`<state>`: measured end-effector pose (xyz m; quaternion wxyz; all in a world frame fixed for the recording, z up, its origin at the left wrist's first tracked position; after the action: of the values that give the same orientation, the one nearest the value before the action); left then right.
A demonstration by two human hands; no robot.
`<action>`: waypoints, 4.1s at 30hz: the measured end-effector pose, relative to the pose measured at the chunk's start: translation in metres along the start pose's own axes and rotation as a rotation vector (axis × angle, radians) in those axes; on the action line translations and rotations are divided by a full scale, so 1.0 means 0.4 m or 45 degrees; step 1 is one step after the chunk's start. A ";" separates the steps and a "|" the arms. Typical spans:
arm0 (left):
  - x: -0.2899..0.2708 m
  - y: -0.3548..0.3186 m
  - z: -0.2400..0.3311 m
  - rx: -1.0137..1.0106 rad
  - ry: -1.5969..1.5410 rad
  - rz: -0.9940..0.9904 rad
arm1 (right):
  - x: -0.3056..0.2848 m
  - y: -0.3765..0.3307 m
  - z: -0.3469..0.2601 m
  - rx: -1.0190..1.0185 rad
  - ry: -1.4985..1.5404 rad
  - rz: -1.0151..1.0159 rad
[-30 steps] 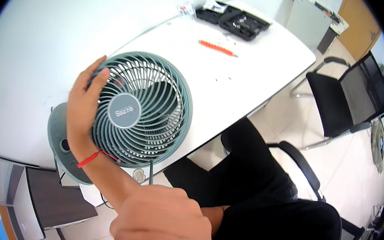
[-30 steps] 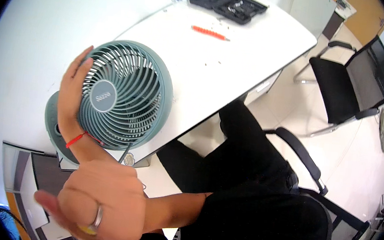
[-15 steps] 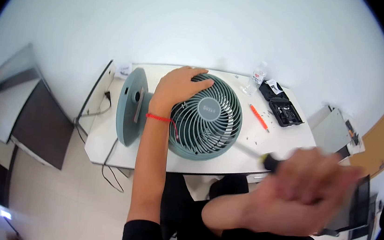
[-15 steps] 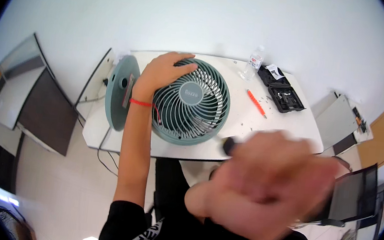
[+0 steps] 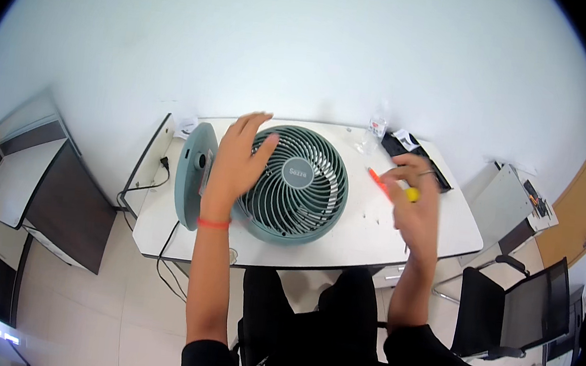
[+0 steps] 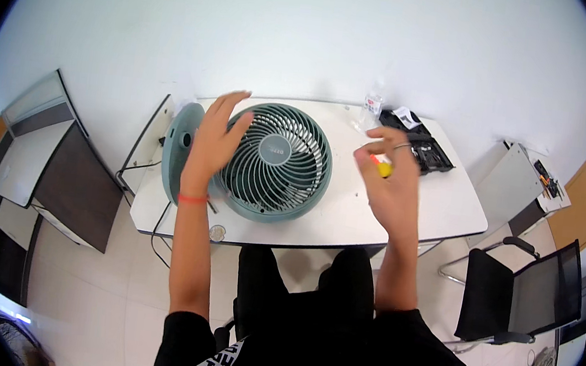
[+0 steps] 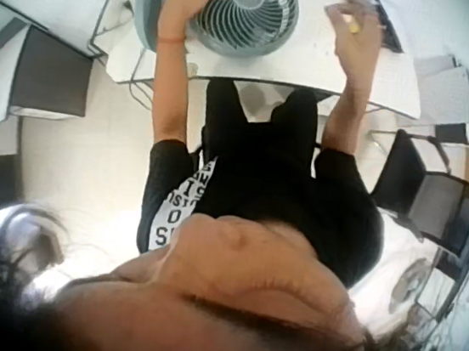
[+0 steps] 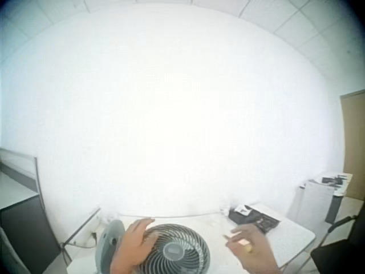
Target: The person assembles a small teal desk fan on a white office desk. They use a screwdriver to attach the front grille to the fan body, then secure the rear grille, and finally tighten screws on the base.
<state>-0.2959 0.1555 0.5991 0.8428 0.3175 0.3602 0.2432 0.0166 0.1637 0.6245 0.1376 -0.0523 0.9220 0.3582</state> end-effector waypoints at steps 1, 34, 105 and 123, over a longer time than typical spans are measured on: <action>-0.025 -0.046 0.009 0.012 -0.005 0.063 | 0.020 0.008 0.072 0.127 0.028 -0.117; 0.055 -0.095 -0.109 -0.510 -1.268 0.184 | 0.093 0.111 0.255 0.622 0.615 -1.008; 0.181 0.028 -0.553 -1.058 -2.058 -0.094 | 0.376 0.365 0.113 0.048 0.023 -0.833; 0.208 0.027 -0.613 -1.182 -1.875 -0.041 | 0.369 0.358 0.135 -0.024 0.080 -0.797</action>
<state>-0.4327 0.3042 0.4371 0.9090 0.0130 -0.4076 0.0863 -0.1409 0.3063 0.6358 0.2122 -0.3460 0.8614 0.3054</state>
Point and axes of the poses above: each hand's wrist, its own y-axis towards the middle knuckle, its own x-axis out of the palm, z = x × y, the point moved 8 cm from there along y, towards the middle knuckle, and after that the axes turned 5 degrees about -x, right-handed, at the moved point
